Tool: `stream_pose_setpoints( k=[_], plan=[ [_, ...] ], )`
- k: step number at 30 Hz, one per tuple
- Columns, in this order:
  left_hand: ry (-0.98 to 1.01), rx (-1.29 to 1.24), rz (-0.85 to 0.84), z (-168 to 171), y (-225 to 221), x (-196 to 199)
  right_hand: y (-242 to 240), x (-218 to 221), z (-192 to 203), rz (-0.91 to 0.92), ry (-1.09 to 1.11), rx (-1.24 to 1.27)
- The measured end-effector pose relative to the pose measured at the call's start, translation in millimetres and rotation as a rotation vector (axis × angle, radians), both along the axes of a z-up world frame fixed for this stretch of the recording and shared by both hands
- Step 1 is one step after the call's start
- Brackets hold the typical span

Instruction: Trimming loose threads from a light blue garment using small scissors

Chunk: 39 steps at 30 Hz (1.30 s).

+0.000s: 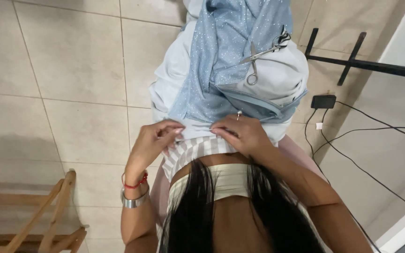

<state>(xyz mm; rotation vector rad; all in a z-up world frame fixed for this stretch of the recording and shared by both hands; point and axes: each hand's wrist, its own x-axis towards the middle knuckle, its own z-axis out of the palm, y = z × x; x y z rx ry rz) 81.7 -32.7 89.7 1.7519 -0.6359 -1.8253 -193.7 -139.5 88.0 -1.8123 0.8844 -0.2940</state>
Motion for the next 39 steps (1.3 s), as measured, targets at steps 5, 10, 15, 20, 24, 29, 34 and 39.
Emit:
stream_pose_setpoints(
  k=[5,10,15,20,24,29,34,39],
  plan=[
    [0.284,-0.049,0.357,-38.5,8.3,-48.3,-13.0,5.3,5.1,-0.057,-0.037,0.203],
    [0.348,-0.076,0.629,-90.8,25.4,-75.9,-15.0,9.8,18.3,-0.110,-0.011,0.248],
    [0.359,-0.077,0.834,-108.0,32.4,-83.8,-10.9,8.4,12.4,-0.102,0.014,0.187],
    [0.331,-0.114,0.795,-67.4,22.7,-86.9,-9.1,10.9,21.2,-0.143,-0.037,0.159],
    [0.322,-0.179,0.775,-71.8,25.3,-97.7,-8.8,12.4,20.3,-0.239,-0.142,0.168],
    [0.372,-0.184,0.788,-32.6,6.4,-91.6,-8.3,13.8,21.6,-0.270,-0.212,0.209],
    [0.420,-0.201,0.777,-43.0,9.1,-99.5,-3.7,14.2,13.0,-0.273,-0.172,0.216],
    [0.357,-0.222,0.769,-45.3,13.7,-98.7,-4.9,11.4,12.7,-0.284,-0.116,0.200]
  ],
)
